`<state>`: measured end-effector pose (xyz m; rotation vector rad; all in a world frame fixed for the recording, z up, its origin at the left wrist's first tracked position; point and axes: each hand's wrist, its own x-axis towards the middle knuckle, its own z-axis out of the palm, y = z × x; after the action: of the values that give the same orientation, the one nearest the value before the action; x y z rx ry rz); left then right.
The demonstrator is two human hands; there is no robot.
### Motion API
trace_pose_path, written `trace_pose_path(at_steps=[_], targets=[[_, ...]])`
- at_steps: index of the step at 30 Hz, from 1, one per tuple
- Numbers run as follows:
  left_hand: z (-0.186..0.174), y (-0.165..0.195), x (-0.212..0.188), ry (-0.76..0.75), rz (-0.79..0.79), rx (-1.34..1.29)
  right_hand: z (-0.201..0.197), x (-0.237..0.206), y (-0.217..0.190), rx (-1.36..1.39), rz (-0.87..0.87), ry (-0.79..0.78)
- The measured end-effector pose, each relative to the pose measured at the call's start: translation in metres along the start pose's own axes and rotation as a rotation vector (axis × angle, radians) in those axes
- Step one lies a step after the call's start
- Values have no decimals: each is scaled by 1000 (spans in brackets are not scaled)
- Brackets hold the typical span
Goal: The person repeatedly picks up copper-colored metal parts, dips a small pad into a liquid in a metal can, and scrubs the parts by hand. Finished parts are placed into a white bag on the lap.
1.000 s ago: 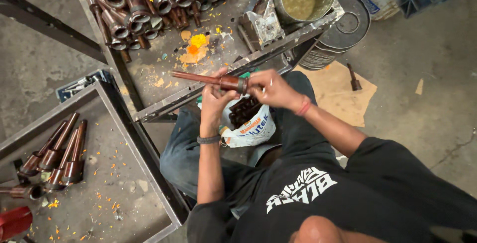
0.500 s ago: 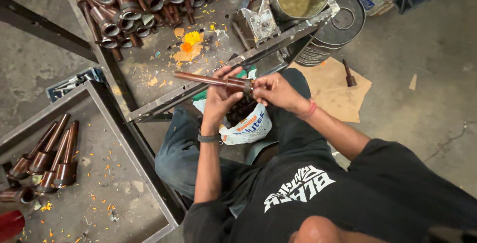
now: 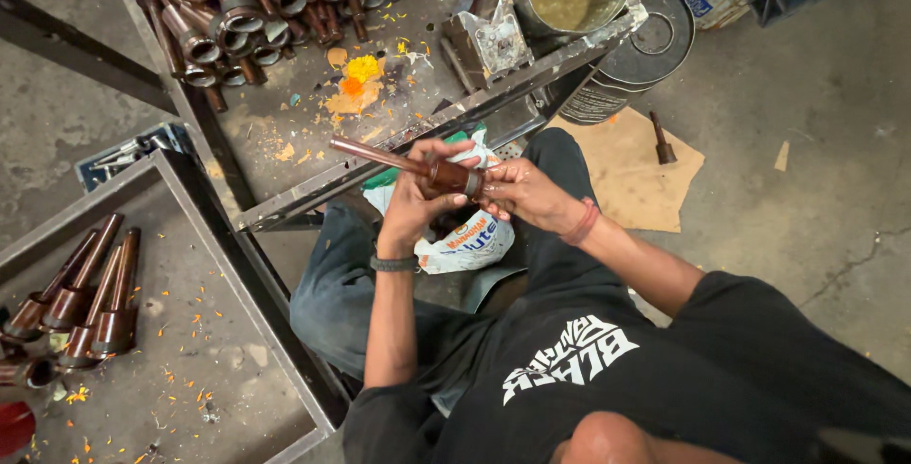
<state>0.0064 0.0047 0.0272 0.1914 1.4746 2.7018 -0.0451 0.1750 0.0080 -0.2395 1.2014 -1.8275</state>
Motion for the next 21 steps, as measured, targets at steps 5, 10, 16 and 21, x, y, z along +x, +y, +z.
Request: trace_pose_path(at_steps=[5,10,16,21], targets=[[-9,-6,2,86,-122,124,4,-1,-9,-479,-244,100],[-6,-21,4,345,-177,-104,12,-3,-11,-1099,-810,141],[1,-15,2,14,105,6,-5,-5,-18,-106,-26,-19],[-2,-12,3,-124,232,39,-1,-10,-23,101,37,-8]])
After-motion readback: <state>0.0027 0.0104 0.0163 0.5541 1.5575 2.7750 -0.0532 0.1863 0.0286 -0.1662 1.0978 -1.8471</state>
